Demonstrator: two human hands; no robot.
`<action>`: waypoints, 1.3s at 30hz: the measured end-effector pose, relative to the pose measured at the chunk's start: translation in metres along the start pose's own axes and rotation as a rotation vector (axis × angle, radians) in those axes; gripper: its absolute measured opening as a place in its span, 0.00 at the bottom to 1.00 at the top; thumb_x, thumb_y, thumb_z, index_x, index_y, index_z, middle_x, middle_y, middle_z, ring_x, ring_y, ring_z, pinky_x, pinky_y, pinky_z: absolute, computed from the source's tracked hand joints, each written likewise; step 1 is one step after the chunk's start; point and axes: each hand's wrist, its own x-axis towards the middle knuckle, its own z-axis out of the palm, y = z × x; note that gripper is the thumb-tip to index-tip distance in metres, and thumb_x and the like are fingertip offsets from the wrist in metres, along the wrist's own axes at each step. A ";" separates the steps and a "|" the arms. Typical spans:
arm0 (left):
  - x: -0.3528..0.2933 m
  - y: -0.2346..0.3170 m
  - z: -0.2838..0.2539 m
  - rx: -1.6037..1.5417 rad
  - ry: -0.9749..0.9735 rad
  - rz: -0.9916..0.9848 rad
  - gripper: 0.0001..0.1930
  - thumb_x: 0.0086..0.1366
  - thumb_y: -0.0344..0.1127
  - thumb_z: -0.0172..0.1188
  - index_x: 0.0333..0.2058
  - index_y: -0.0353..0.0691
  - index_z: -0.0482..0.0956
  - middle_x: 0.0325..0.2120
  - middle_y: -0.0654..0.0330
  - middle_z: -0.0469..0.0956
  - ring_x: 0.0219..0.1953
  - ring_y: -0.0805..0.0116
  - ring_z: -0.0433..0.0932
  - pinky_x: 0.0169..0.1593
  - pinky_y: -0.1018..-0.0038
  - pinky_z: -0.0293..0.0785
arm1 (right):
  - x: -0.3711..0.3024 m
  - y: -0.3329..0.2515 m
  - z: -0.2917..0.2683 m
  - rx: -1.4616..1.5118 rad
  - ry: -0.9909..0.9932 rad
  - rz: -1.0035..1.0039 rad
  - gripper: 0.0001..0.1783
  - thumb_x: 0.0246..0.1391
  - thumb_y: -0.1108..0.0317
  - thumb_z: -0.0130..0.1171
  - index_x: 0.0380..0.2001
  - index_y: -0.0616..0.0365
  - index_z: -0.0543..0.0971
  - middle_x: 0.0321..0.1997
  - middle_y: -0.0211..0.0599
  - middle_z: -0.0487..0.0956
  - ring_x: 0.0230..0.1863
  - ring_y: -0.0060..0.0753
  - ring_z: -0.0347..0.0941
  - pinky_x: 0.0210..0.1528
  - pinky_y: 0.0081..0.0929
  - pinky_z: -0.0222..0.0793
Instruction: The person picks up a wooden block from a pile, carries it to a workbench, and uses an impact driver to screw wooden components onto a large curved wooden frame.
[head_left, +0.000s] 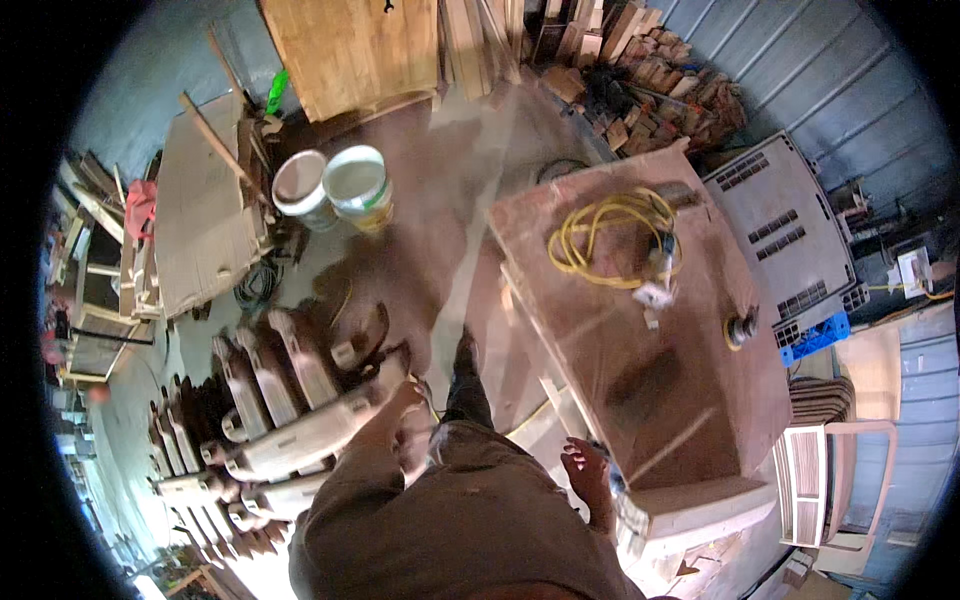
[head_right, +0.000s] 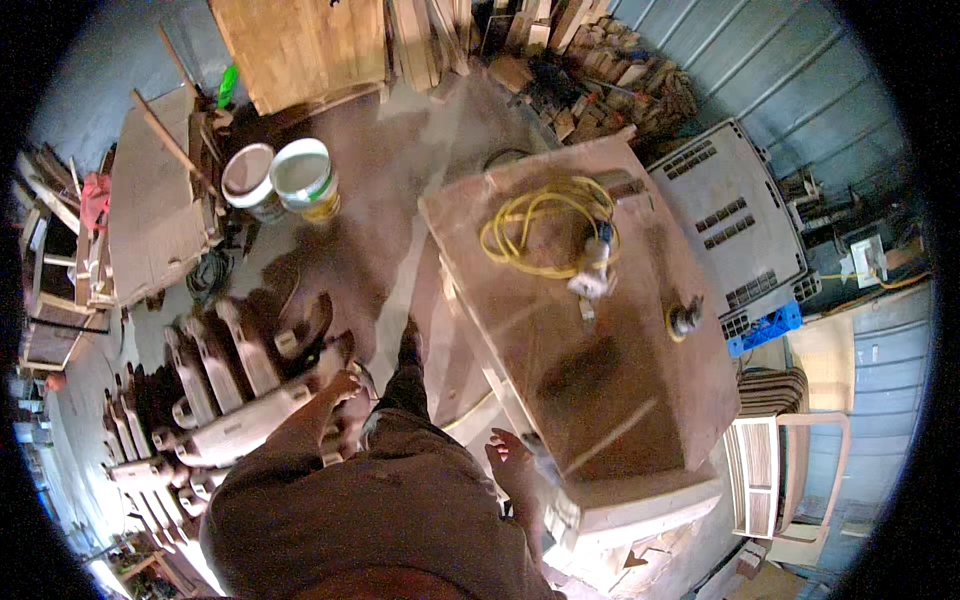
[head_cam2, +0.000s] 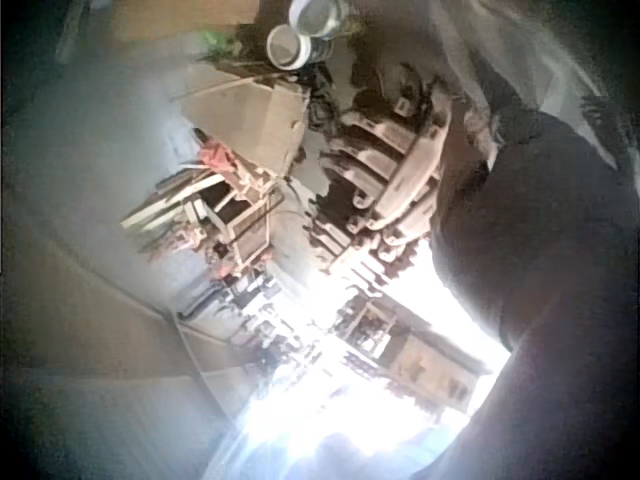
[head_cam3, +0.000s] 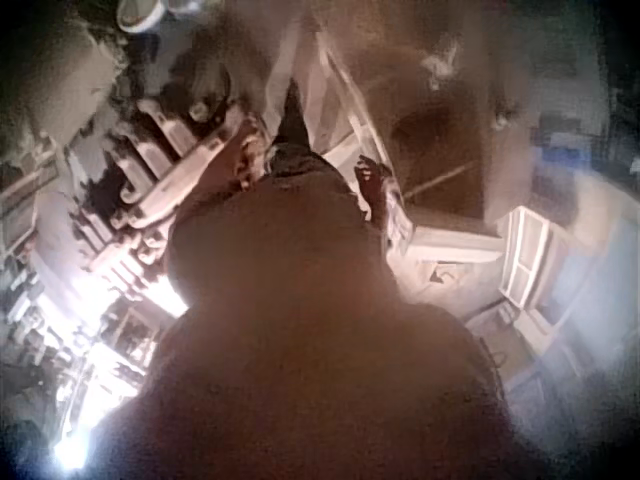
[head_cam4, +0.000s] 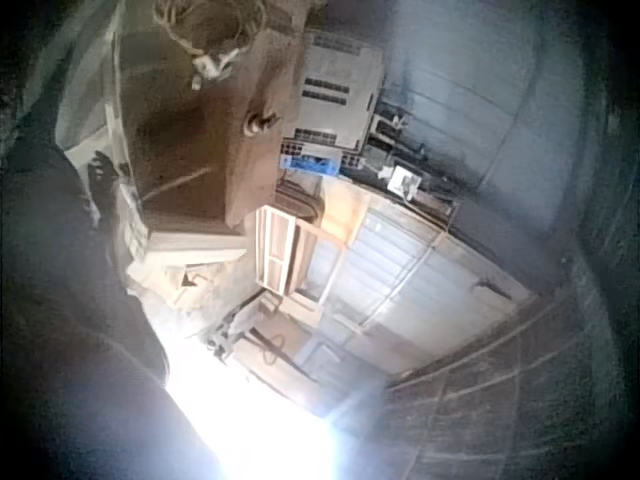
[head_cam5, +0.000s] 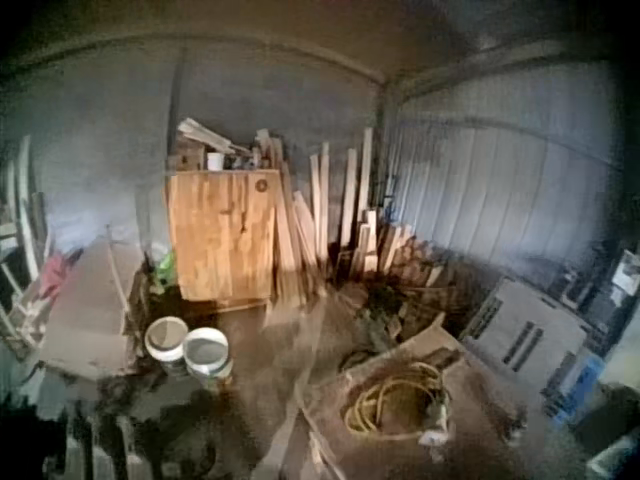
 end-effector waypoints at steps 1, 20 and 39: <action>0.014 0.018 -0.008 -0.063 0.019 -0.019 0.10 0.59 0.39 0.56 0.37 0.44 0.78 0.32 0.62 0.79 0.37 0.64 0.77 0.40 0.65 0.75 | 0.022 -0.011 -0.001 -0.004 -0.003 0.020 0.19 0.50 0.69 0.59 0.47 0.58 0.76 0.39 0.41 0.80 0.37 0.32 0.78 0.39 0.29 0.75; 0.075 0.124 -0.269 -1.189 -0.088 -0.349 0.08 0.63 0.40 0.49 0.31 0.44 0.72 0.16 0.61 0.68 0.16 0.66 0.67 0.17 0.70 0.63 | 0.394 -0.180 0.047 -0.020 -0.098 -0.400 0.19 0.50 0.67 0.60 0.47 0.57 0.75 0.39 0.46 0.78 0.36 0.39 0.78 0.39 0.32 0.74; 0.353 0.360 -0.691 0.432 0.538 0.345 0.13 0.46 0.37 0.59 0.31 0.41 0.81 0.26 0.48 0.80 0.30 0.48 0.79 0.35 0.61 0.75 | 0.714 -0.154 0.134 -0.372 0.008 0.061 0.21 0.45 0.62 0.57 0.45 0.56 0.74 0.40 0.51 0.77 0.46 0.52 0.72 0.44 0.44 0.71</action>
